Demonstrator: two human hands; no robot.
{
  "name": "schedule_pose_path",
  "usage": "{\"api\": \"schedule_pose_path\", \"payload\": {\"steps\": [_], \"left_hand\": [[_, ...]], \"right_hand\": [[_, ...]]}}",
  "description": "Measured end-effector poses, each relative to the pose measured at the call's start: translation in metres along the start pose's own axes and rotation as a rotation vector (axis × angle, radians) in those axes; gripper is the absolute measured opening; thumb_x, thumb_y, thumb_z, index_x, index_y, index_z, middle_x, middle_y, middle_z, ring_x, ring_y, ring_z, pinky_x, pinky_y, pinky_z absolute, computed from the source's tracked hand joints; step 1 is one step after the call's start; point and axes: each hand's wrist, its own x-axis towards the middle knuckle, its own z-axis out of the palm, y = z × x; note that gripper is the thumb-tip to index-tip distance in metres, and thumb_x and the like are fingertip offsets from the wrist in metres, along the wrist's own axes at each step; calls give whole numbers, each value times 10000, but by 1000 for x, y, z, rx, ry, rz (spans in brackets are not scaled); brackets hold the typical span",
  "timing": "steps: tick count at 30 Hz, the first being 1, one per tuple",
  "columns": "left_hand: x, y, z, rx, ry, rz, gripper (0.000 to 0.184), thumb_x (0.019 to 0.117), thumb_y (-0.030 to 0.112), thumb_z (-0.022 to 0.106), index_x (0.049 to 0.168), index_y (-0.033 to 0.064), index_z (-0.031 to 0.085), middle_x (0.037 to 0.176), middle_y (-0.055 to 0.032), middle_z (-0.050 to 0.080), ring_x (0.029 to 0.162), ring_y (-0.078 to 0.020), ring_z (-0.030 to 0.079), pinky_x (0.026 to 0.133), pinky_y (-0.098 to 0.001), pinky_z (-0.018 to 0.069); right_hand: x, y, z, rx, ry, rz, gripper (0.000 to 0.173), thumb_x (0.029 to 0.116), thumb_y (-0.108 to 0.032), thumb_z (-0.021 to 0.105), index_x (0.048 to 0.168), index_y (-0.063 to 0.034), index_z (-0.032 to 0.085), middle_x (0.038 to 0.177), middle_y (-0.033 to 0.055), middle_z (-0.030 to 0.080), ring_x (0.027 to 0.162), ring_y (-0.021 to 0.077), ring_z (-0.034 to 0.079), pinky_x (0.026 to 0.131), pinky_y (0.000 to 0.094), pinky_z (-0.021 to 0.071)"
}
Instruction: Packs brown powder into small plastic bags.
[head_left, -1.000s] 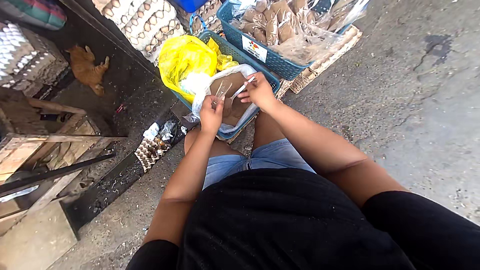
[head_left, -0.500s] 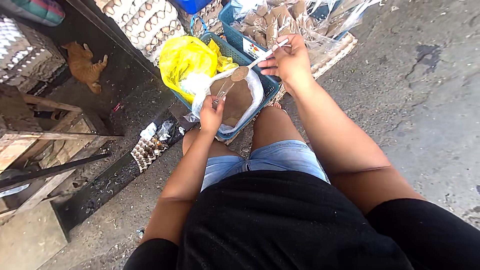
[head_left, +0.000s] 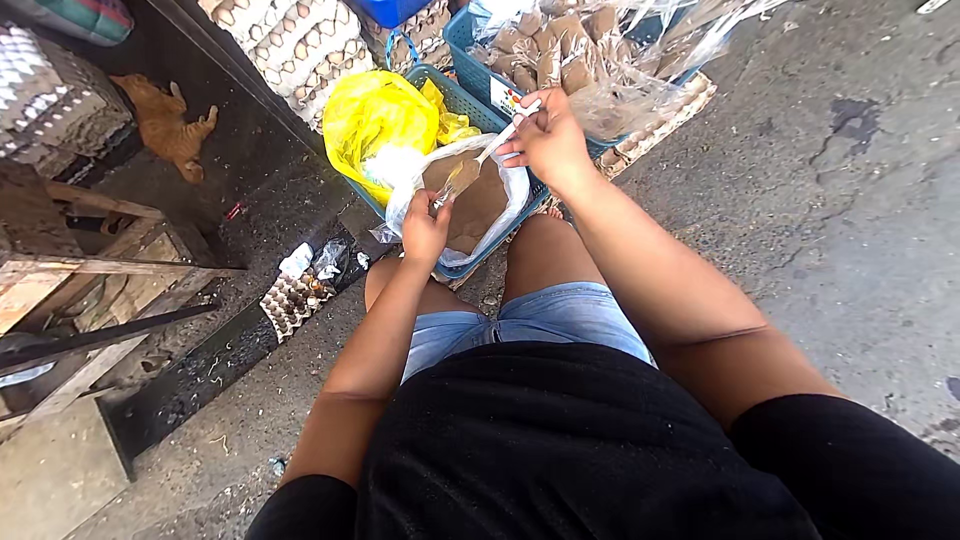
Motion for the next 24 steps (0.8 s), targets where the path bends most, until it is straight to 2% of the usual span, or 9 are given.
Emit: {"api": "schedule_pose_path", "payload": {"steps": [3, 7, 10, 12, 15, 19, 21, 24], "left_hand": [[1, 0, 0, 1, -18, -18, 280, 995, 196, 657, 1125, -50, 635, 995, -201, 669, 889, -297, 663, 844, -471, 535], [0, -1, 0, -14, 6, -34, 358, 968, 223, 709, 1183, -52, 636, 1060, -211, 696, 959, -300, 697, 909, -476, 551], [1, 0, -2, -73, 44, -62, 321, 980, 205, 685, 1169, -51, 643, 1068, -203, 705, 996, -274, 698, 947, -447, 539], [3, -1, -2, -134, 68, -80, 304, 988, 200, 679, 1155, -51, 642, 1035, -192, 707, 955, -237, 698, 921, -413, 545], [6, -2, -1, -227, 125, -91, 285, 984, 184, 686, 1144, -45, 630, 993, -162, 700, 901, -169, 687, 879, -351, 551], [4, -5, 1, -295, 189, -57, 232, 986, 149, 669, 1107, -44, 620, 918, -118, 664, 807, -106, 637, 797, -281, 534], [4, -7, 2, -322, 202, -40, 218, 988, 127, 658, 1106, -50, 610, 906, -115, 658, 787, -102, 634, 779, -276, 540], [2, -10, 2, -324, 206, -20, 211, 981, 113, 661, 1105, -53, 617, 926, -119, 661, 804, -96, 635, 788, -262, 539]], "right_hand": [[-9, 6, 18, -171, -69, -129, 329, 1087, -130, 476, 1386, 2, 433, 1055, 145, 649, 845, 199, 738, 758, 372, 645], [-25, 7, 38, -432, -127, -581, 294, 1061, -104, 500, 1327, 16, 533, 1015, 149, 687, 867, 231, 709, 815, 396, 595], [-30, -10, 34, -485, -4, -876, 265, 1058, -95, 508, 1262, 49, 598, 1076, 186, 691, 890, 255, 712, 796, 391, 605], [-21, -17, 24, -443, 142, -924, 261, 1054, -77, 502, 1242, 84, 586, 1121, 212, 661, 896, 234, 695, 770, 349, 598], [7, -3, 16, -449, 249, -810, 264, 1053, -74, 485, 1265, 68, 553, 1150, 194, 645, 919, 217, 684, 788, 338, 588], [22, 47, 32, -582, 42, -526, 291, 1058, -80, 468, 1310, 47, 537, 1112, 216, 685, 988, 353, 707, 884, 504, 575], [24, 70, 47, -592, -37, -424, 287, 1065, -95, 472, 1307, 40, 543, 1104, 229, 680, 1000, 378, 701, 896, 524, 562], [19, 92, 64, -503, -102, -222, 306, 1074, -118, 479, 1344, 18, 522, 1115, 217, 681, 985, 353, 703, 895, 517, 561]]}}
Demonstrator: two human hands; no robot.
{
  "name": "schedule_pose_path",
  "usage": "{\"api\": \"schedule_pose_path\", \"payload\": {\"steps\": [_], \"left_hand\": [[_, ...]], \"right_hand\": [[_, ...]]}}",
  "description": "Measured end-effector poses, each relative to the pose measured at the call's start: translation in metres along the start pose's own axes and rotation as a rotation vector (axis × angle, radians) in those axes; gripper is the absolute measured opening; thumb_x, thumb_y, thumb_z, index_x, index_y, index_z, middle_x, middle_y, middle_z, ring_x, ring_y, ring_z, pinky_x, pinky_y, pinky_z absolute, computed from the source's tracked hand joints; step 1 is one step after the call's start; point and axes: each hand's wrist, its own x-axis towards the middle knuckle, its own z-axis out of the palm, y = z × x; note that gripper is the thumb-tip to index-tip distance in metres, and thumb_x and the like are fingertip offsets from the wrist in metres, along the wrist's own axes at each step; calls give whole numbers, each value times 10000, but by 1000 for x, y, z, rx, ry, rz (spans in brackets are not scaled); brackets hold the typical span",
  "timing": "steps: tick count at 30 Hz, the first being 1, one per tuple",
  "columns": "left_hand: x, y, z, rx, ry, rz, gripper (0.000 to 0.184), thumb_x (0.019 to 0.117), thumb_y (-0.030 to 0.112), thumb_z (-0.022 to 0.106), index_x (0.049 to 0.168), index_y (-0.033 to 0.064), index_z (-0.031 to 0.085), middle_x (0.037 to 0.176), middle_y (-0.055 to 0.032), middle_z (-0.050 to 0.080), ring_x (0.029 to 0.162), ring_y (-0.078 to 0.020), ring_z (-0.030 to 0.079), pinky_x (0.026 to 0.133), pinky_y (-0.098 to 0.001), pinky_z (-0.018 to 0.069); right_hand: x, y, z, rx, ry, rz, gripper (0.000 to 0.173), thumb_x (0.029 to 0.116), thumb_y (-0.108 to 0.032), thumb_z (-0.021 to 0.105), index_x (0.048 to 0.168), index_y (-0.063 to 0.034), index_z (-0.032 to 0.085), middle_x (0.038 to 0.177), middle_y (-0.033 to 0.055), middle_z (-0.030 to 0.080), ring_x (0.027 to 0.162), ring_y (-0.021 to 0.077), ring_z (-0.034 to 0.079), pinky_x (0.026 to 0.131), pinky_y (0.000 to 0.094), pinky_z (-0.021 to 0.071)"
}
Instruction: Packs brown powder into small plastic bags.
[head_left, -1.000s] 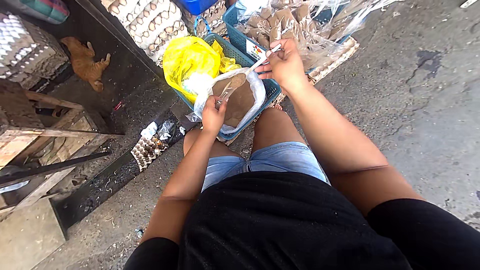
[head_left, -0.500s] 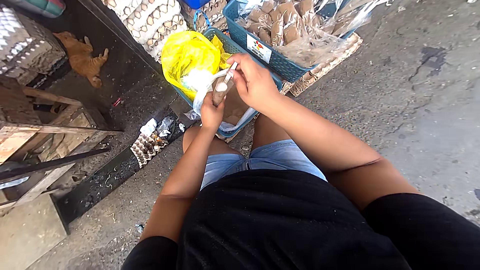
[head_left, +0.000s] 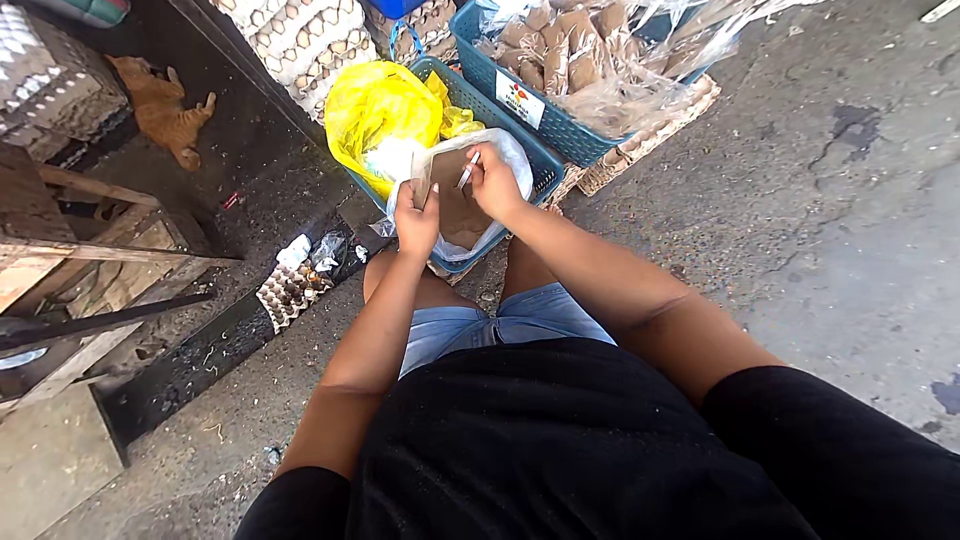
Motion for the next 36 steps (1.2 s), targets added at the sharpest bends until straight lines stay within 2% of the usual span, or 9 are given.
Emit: {"api": "schedule_pose_path", "payload": {"steps": [8, 13, 17, 24, 27, 30, 33, 35, 36], "left_hand": [[1, 8, 3, 159, -91, -36, 274, 1009, 220, 656, 1124, -27, 631, 935, -137, 679, 830, -156, 658, 815, -331, 540], [1, 12, 1, 245, -150, -52, 295, 1029, 229, 618, 1160, -35, 631, 954, -181, 686, 850, -238, 675, 834, -420, 546], [2, 13, 1, 285, -187, -71, 323, 1036, 255, 608, 1182, -33, 625, 968, -197, 690, 870, -283, 683, 842, -465, 544], [1, 10, 1, 305, -202, -37, 337, 1027, 242, 620, 1202, -46, 628, 1010, -214, 701, 922, -310, 698, 877, -496, 548], [1, 14, 1, 318, -207, -67, 354, 1014, 244, 642, 1219, -44, 621, 1056, -224, 705, 982, -327, 705, 921, -516, 542], [1, 14, 1, 299, -187, -80, 338, 1010, 220, 645, 1222, -42, 619, 1038, -215, 706, 953, -312, 704, 903, -496, 546], [1, 12, 2, 267, -151, -79, 307, 1022, 211, 623, 1209, -33, 622, 1013, -198, 700, 919, -278, 692, 881, -456, 545], [2, 12, 2, 252, -125, -83, 302, 1021, 210, 622, 1207, -30, 621, 1008, -190, 698, 912, -258, 689, 877, -439, 544], [2, 12, 2, 248, -118, -85, 303, 1021, 208, 621, 1211, -29, 619, 1010, -190, 701, 912, -251, 693, 880, -434, 547]], "right_hand": [[-2, -10, -42, 467, 129, 331, 338, 1081, -96, 474, 1400, 0, 420, 1119, 151, 642, 845, 199, 721, 702, 362, 624], [-4, -22, -79, 688, 225, 340, 318, 1084, -90, 468, 1388, -29, 397, 1062, 112, 637, 785, 164, 707, 642, 307, 607], [-6, -37, -104, 723, 293, 231, 297, 1077, -76, 475, 1361, -20, 408, 1020, 93, 632, 759, 148, 702, 617, 288, 605], [-9, -60, -96, 446, 196, 13, 312, 1074, -91, 484, 1367, 1, 429, 1046, 105, 654, 794, 154, 708, 656, 318, 614], [-19, -63, -75, 231, 118, -261, 291, 1058, -78, 499, 1331, 25, 500, 1082, 131, 683, 852, 172, 714, 719, 333, 614], [-23, -66, -76, 105, 253, -521, 256, 1050, -54, 495, 1276, 52, 554, 1105, 150, 707, 913, 194, 714, 793, 346, 604], [-9, -57, -78, 136, 454, -466, 263, 1037, -10, 475, 1278, 90, 511, 1070, 159, 682, 940, 182, 701, 837, 331, 597], [-3, -41, -66, 47, 402, -268, 288, 1046, -53, 479, 1309, 60, 509, 1049, 162, 680, 915, 218, 703, 843, 371, 589], [-4, -32, -57, -24, 309, -159, 306, 1056, -83, 476, 1333, 44, 507, 1059, 189, 682, 932, 285, 706, 859, 443, 581]]}}
